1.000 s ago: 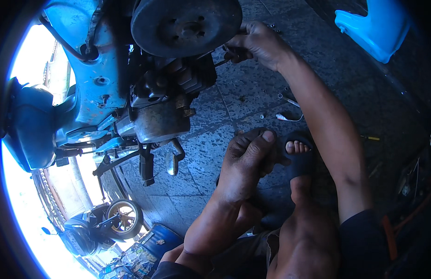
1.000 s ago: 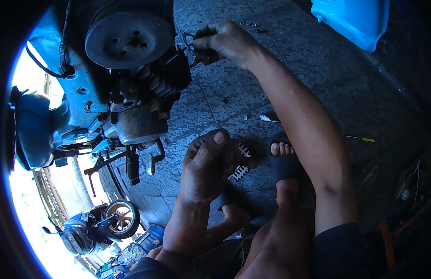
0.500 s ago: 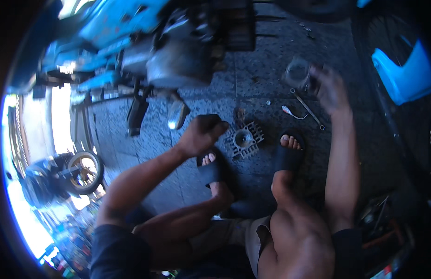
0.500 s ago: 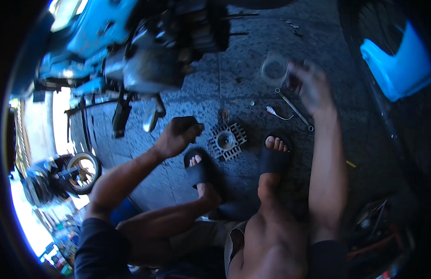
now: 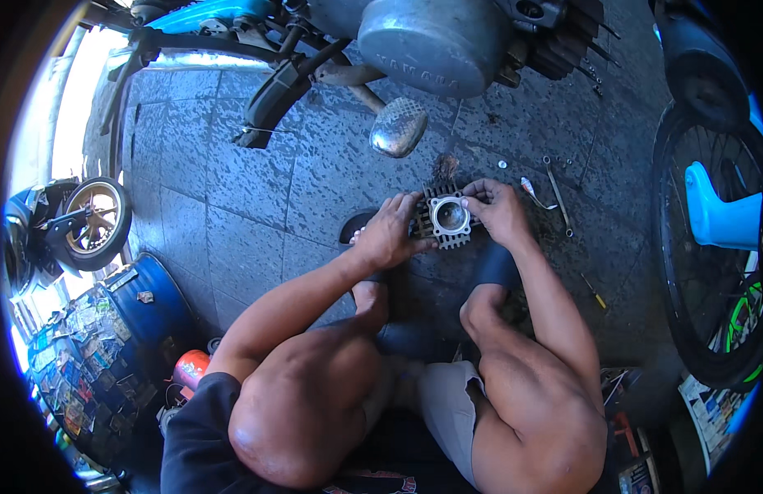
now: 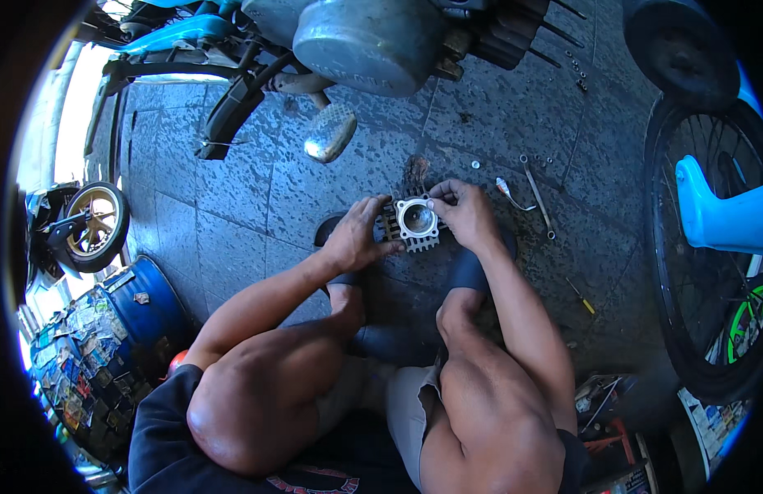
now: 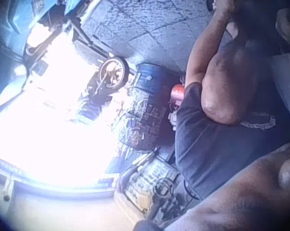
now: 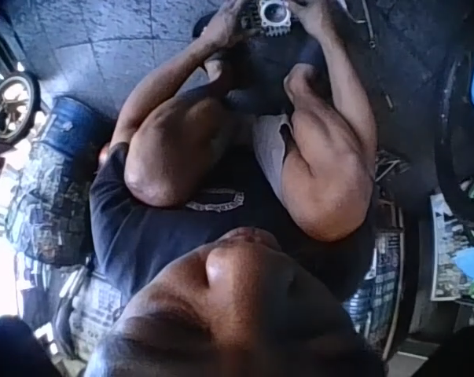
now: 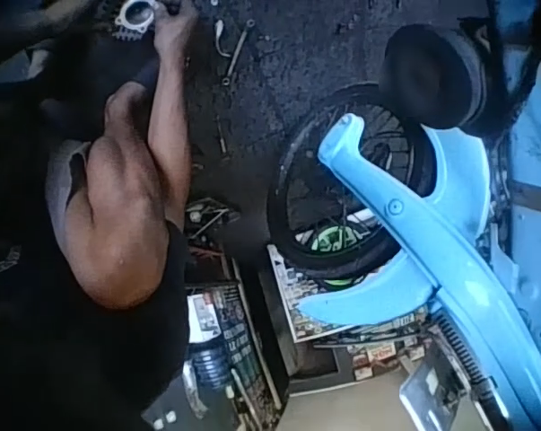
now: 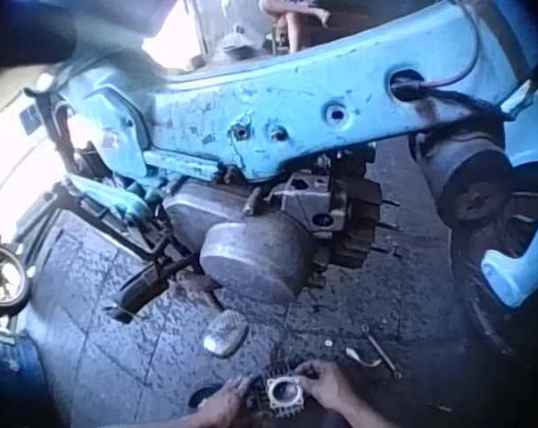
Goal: Applying sealant to a gasket and installing it on a motorcycle engine cylinder head.
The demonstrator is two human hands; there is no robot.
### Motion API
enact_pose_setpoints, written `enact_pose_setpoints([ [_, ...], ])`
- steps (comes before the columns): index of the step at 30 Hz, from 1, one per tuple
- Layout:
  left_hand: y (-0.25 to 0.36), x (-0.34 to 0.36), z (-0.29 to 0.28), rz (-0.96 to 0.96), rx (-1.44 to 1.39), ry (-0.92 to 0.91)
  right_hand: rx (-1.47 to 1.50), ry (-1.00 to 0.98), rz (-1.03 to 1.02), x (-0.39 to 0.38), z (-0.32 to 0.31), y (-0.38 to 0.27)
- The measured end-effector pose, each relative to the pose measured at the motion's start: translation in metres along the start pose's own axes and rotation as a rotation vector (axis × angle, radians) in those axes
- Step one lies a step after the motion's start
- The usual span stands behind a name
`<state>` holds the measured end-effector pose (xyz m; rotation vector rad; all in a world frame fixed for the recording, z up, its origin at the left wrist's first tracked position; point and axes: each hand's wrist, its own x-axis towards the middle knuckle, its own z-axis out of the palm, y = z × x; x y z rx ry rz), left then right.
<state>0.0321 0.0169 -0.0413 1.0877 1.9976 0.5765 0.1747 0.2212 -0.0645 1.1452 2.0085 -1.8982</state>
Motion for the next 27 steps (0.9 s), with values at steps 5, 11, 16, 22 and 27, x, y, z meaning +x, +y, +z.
enact_pose_setpoints([
  [5, -0.020, 0.007, -0.003, 0.093, -0.044, -0.054, -0.098, 0.089, -0.079, -0.010, 0.010, 0.001],
  [11, -0.032, 0.006, -0.001, 0.185, -0.111, -0.049, -0.256, 0.148, -0.216, -0.020, 0.019, -0.006],
  [16, -0.032, 0.005, -0.003, 0.218, -0.105, -0.076, -0.327, 0.165, -0.232, -0.028, 0.016, -0.008],
  [22, -0.034, 0.005, -0.005, 0.190, -0.140, -0.092, -0.492, 0.113, -0.367, -0.052, 0.003, 0.003],
  [27, -0.037, 0.007, -0.004, 0.208, -0.138, -0.098, -0.486, 0.072, -0.382, -0.057, 0.006, 0.014],
])
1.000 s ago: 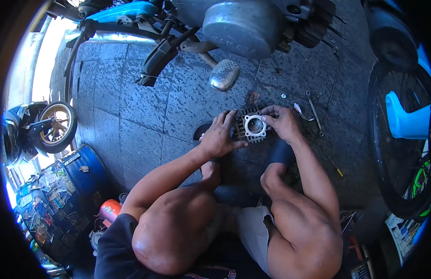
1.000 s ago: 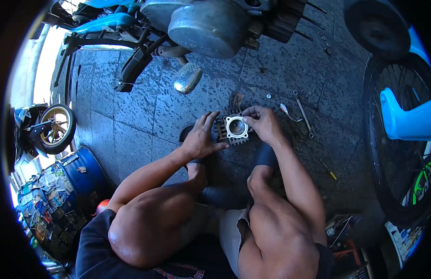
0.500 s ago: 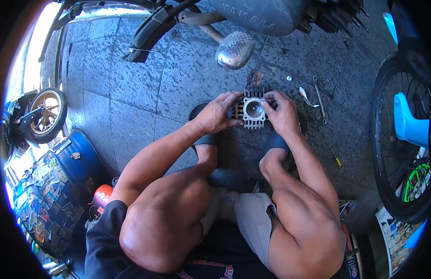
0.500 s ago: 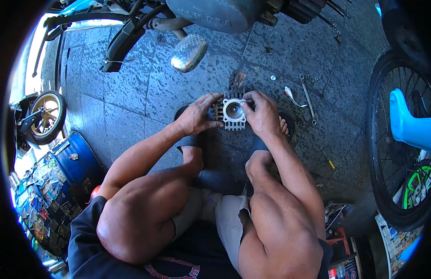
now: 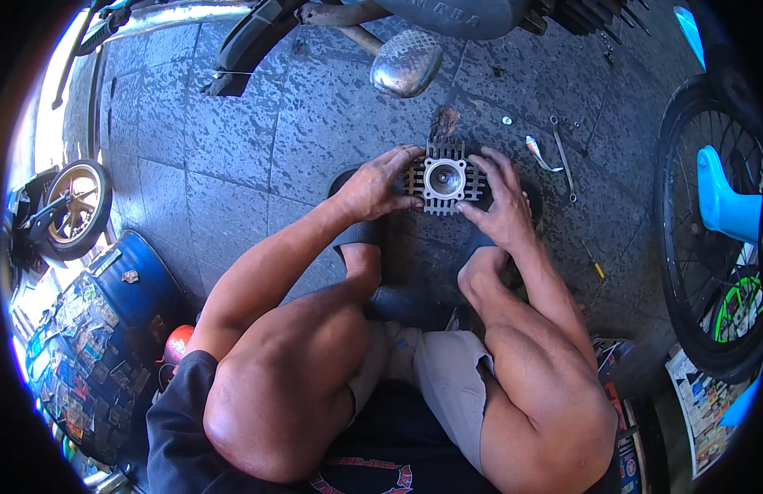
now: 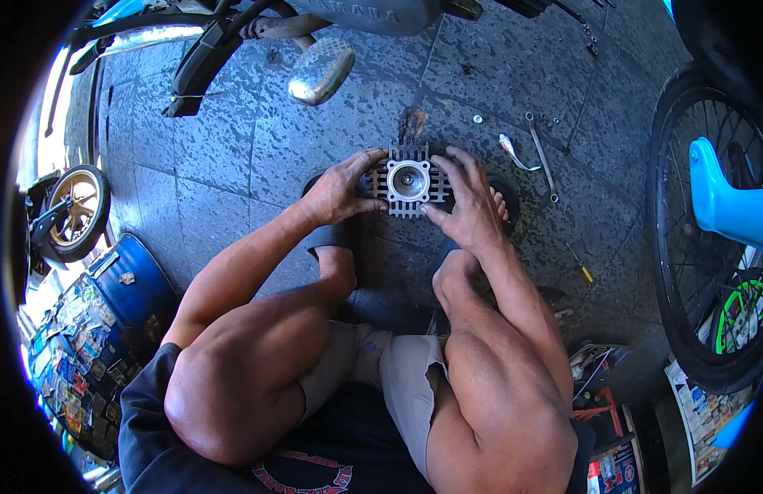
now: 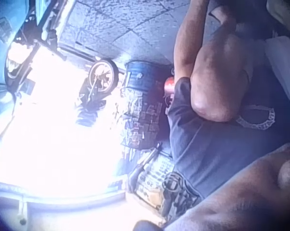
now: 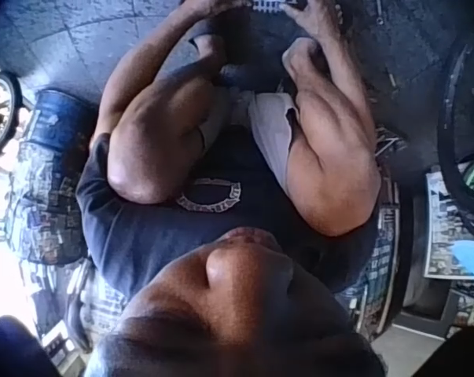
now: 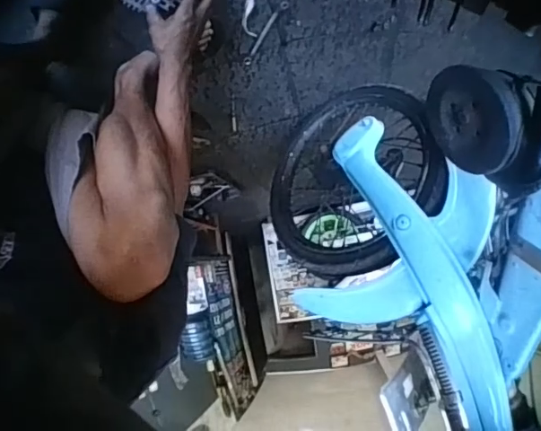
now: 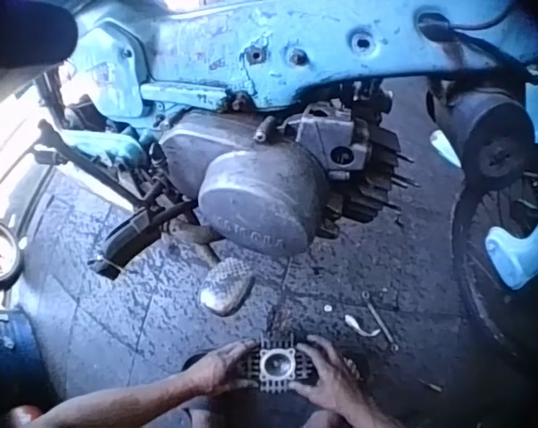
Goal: Applying sealant to a gasket and installing it on a motorcycle engine cylinder head.
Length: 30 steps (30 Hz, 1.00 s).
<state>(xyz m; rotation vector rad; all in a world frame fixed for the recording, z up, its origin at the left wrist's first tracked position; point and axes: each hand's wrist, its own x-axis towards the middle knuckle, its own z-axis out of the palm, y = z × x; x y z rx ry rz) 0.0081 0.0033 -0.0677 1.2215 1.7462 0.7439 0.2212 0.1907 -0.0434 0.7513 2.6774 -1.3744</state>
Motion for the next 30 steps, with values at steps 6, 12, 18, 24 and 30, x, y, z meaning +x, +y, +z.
enact_pose_setpoints([
  [6, 0.0002, 0.0002, -0.0002, 0.000, 0.016, -0.005, 0.021, -0.054, 0.019, -0.0004, 0.0003, 0.0019],
  [12, 0.0018, 0.0003, -0.0010, -0.022, 0.008, -0.005, 0.042, -0.102, 0.029, 0.0008, -0.0022, 0.0025],
  [18, 0.0012, 0.0011, -0.0023, -0.029, 0.005, -0.028, 0.022, -0.103, 0.043, 0.0021, -0.0025, 0.0018],
  [24, 0.0019, 0.0016, -0.0030, -0.013, 0.035, -0.023, 0.008, -0.090, 0.022, 0.0034, -0.0021, 0.0010],
  [30, 0.0057, 0.0012, -0.0049, 0.029, 0.003, -0.003, 0.026, -0.089, 0.034, 0.0043, -0.0021, 0.0000],
])
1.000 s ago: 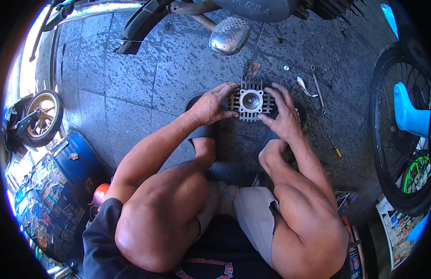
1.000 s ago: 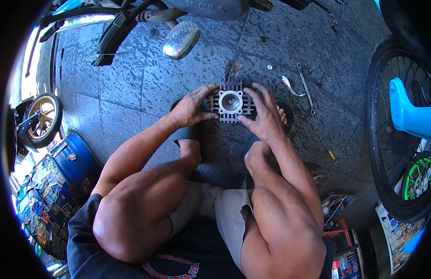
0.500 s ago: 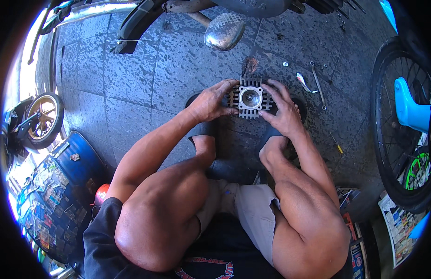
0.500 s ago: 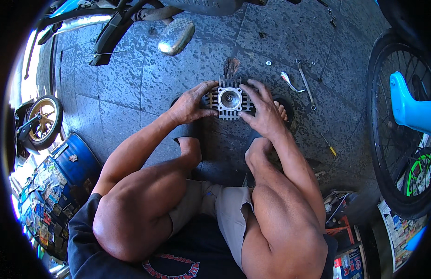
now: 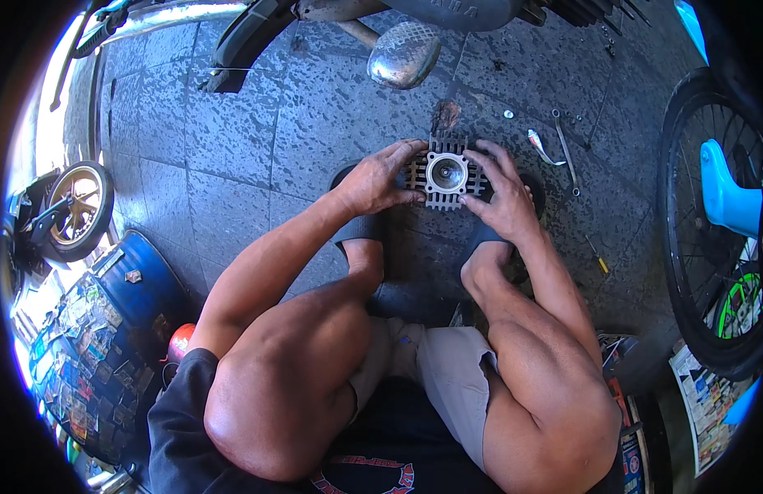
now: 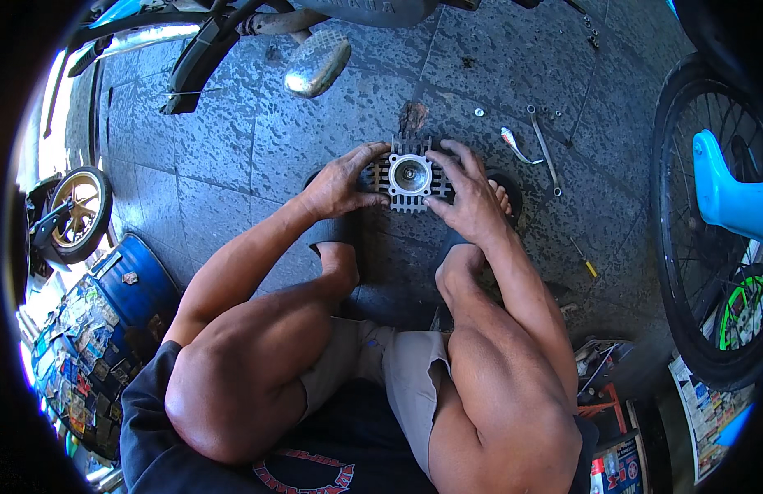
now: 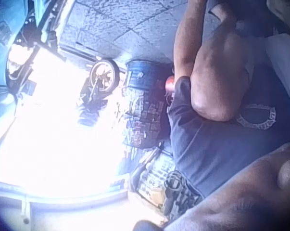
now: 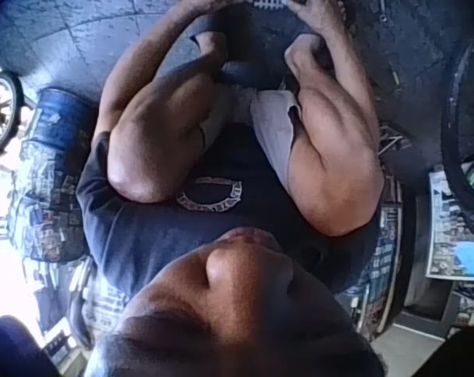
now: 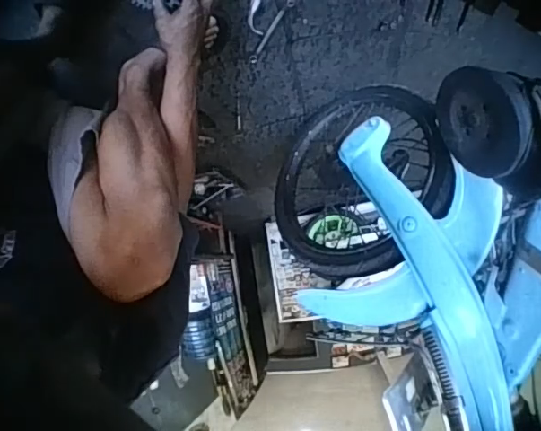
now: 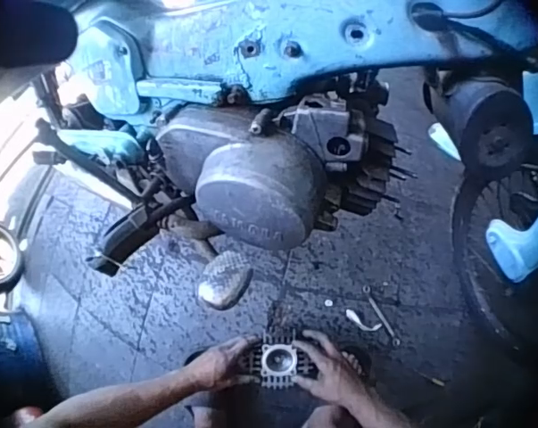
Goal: Applying sealant to a gasket and installing it on a motorcycle engine cylinder head.
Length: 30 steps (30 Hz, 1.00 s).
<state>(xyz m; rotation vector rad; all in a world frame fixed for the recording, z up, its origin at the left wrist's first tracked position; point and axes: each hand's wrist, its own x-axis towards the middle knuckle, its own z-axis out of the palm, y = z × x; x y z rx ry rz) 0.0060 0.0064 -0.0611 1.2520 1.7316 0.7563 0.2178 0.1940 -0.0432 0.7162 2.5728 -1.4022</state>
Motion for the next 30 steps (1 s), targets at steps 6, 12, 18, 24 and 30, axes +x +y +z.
enact_pose_setpoints([
  [6, 0.0026, 0.0004, -0.0007, -0.026, 0.008, -0.004, -0.013, -0.003, -0.005, 0.0011, -0.0004, 0.0002],
  [12, 0.0008, 0.0007, -0.0003, -0.038, -0.020, -0.020, -0.010, 0.001, -0.017, 0.0013, -0.0013, -0.0001],
  [18, -0.0021, 0.0015, 0.0006, -0.043, 0.021, -0.029, 0.015, -0.034, 0.005, 0.0022, -0.0017, -0.0010],
  [24, 0.0034, 0.0007, -0.0007, -0.063, 0.014, -0.026, 0.010, -0.015, -0.021, 0.0020, -0.0008, 0.0005],
  [30, 0.0057, 0.0011, -0.0019, -0.070, 0.006, -0.028, 0.014, -0.016, -0.015, 0.0015, -0.0005, 0.0008],
])
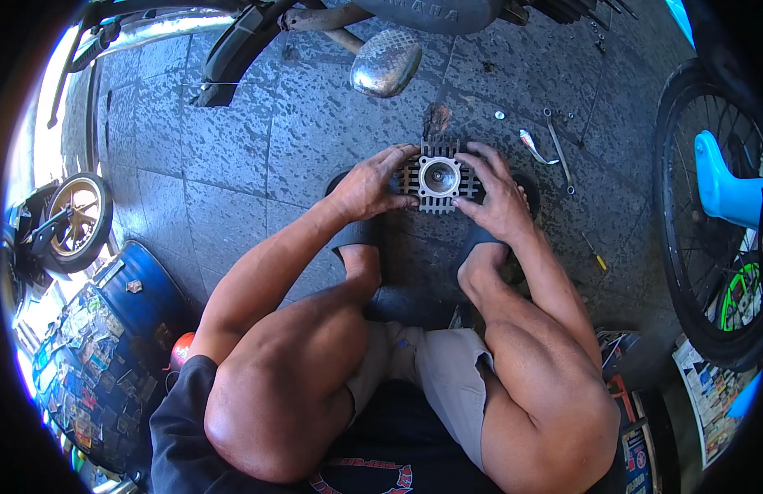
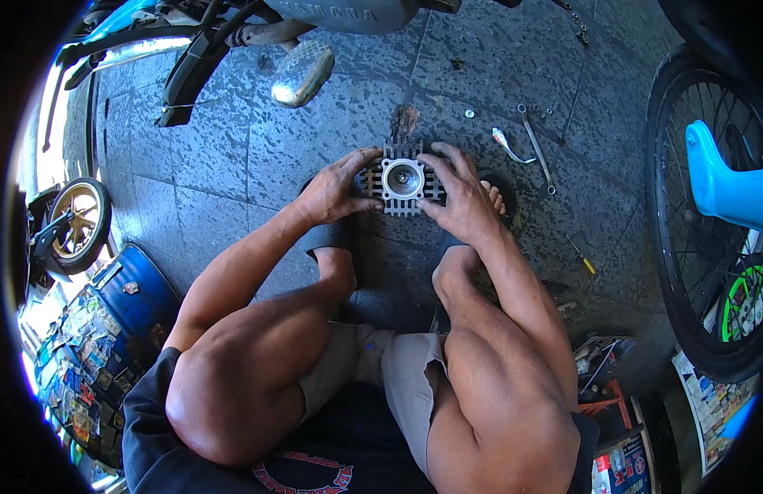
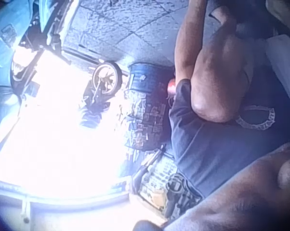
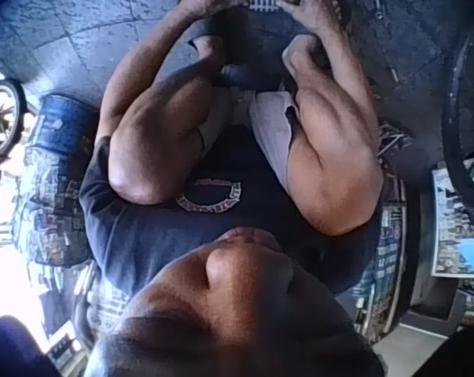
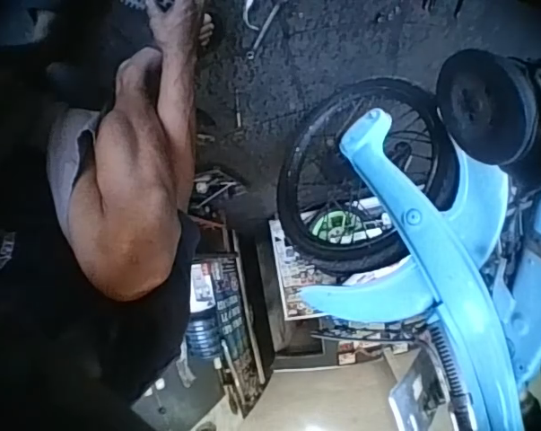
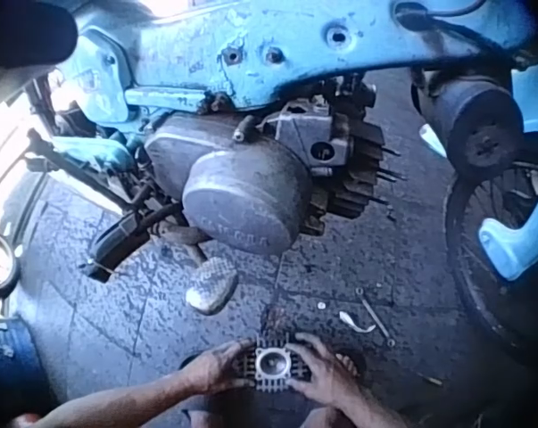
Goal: Applying sealant to a gasket and installing it on a motorcycle engine cylinder head.
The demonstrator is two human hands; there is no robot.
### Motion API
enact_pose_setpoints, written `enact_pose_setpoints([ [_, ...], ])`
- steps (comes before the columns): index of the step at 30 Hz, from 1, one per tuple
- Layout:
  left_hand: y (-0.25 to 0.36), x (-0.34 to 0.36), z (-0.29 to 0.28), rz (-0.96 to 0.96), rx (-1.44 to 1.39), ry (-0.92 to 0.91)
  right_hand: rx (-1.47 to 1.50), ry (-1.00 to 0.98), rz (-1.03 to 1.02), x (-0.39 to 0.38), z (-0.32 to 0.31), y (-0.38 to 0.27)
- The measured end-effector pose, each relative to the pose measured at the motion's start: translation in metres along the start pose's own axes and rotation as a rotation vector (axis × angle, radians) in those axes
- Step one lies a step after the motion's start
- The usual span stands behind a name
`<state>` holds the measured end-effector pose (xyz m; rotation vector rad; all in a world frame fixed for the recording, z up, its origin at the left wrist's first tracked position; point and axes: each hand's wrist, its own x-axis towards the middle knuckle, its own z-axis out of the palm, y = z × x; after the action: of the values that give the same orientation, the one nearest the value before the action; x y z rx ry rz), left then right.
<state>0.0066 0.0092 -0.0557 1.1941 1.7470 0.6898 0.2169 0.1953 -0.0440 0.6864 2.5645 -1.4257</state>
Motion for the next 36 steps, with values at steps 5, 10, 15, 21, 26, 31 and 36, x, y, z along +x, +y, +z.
enact_pose_setpoints([
  [5, -0.002, 0.001, 0.000, 0.007, -0.003, -0.005, -0.008, 0.001, -0.003, 0.001, 0.000, 0.000],
  [10, -0.001, 0.002, -0.001, 0.009, 0.020, -0.004, -0.003, 0.003, -0.008, 0.001, 0.000, 0.001],
  [15, -0.001, 0.002, -0.001, 0.006, 0.024, -0.011, -0.001, 0.007, 0.015, 0.001, -0.001, 0.002],
  [21, -0.002, 0.002, 0.000, 0.027, 0.022, 0.001, -0.041, 0.023, 0.040, 0.001, 0.000, -0.002],
  [26, -0.002, 0.002, -0.001, 0.059, 0.029, 0.003, -0.127, 0.002, -0.013, 0.003, -0.008, -0.010],
  [31, -0.001, 0.002, -0.001, 0.074, 0.029, 0.003, -0.203, -0.050, -0.162, 0.015, -0.011, -0.015],
  [36, -0.003, 0.002, -0.001, 0.074, 0.028, 0.006, -0.191, -0.033, -0.151, 0.017, -0.005, -0.010],
])
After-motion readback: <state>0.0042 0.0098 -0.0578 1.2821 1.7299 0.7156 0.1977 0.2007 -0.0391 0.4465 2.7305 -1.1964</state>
